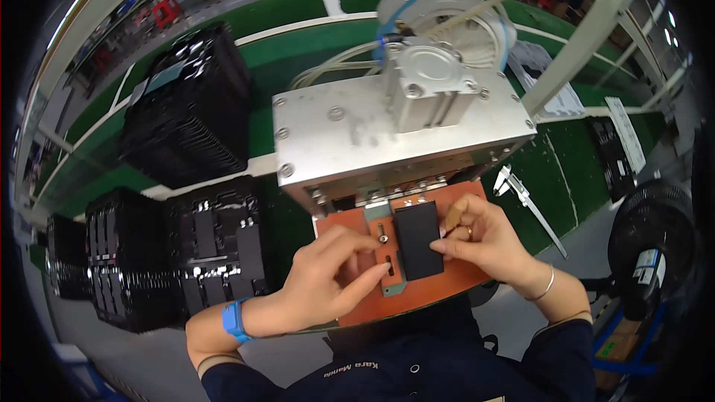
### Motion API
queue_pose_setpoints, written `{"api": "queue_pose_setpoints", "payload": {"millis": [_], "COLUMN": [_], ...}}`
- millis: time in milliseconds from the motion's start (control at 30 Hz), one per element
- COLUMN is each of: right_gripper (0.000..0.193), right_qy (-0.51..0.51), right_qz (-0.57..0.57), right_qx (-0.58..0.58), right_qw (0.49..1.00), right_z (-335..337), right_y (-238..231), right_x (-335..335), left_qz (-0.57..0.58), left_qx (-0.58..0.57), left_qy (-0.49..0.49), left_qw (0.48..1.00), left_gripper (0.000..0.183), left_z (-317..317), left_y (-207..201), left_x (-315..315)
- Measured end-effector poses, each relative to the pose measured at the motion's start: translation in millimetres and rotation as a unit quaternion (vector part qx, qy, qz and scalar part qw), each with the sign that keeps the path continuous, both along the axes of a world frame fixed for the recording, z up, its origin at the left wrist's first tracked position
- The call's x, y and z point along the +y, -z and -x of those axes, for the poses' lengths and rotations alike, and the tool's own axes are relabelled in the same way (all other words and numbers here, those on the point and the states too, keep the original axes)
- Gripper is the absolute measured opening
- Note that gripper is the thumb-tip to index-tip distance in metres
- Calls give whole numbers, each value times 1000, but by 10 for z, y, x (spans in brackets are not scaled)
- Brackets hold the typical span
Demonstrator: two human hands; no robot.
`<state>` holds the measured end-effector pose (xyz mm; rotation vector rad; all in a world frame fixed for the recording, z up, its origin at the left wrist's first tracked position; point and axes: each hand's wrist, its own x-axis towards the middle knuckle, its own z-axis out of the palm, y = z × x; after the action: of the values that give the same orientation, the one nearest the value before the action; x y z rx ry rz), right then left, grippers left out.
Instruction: The person repeatedly places small black rectangular components into a jig on a workbench, presses them down, and then removes them. They periodically use a caliper to measure the components before placing them back into a stack. The process is repetitive and involves handling the components one at a time.
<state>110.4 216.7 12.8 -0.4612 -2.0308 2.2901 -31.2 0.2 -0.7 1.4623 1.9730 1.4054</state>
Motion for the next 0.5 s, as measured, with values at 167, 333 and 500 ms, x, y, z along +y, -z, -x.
{"api": "queue_pose_setpoints", "payload": {"millis": [167,333,500], "right_gripper": [19,23,26], "right_qy": [-41,-210,-336], "right_qz": [-16,-349,-629], "right_qx": [64,220,338], "right_qw": [997,887,615], "right_z": [71,521,1279], "right_y": [-32,-294,4], "right_x": [-435,-754,-1242], "left_qz": [38,-80,-37], "left_qx": [-420,-162,21], "left_qy": [0,-313,-497], "left_qw": [907,932,866], "left_gripper": [16,19,32], "left_z": [-104,396,1388], "left_y": [-145,-126,448], "left_x": [-134,-894,-2123]}}
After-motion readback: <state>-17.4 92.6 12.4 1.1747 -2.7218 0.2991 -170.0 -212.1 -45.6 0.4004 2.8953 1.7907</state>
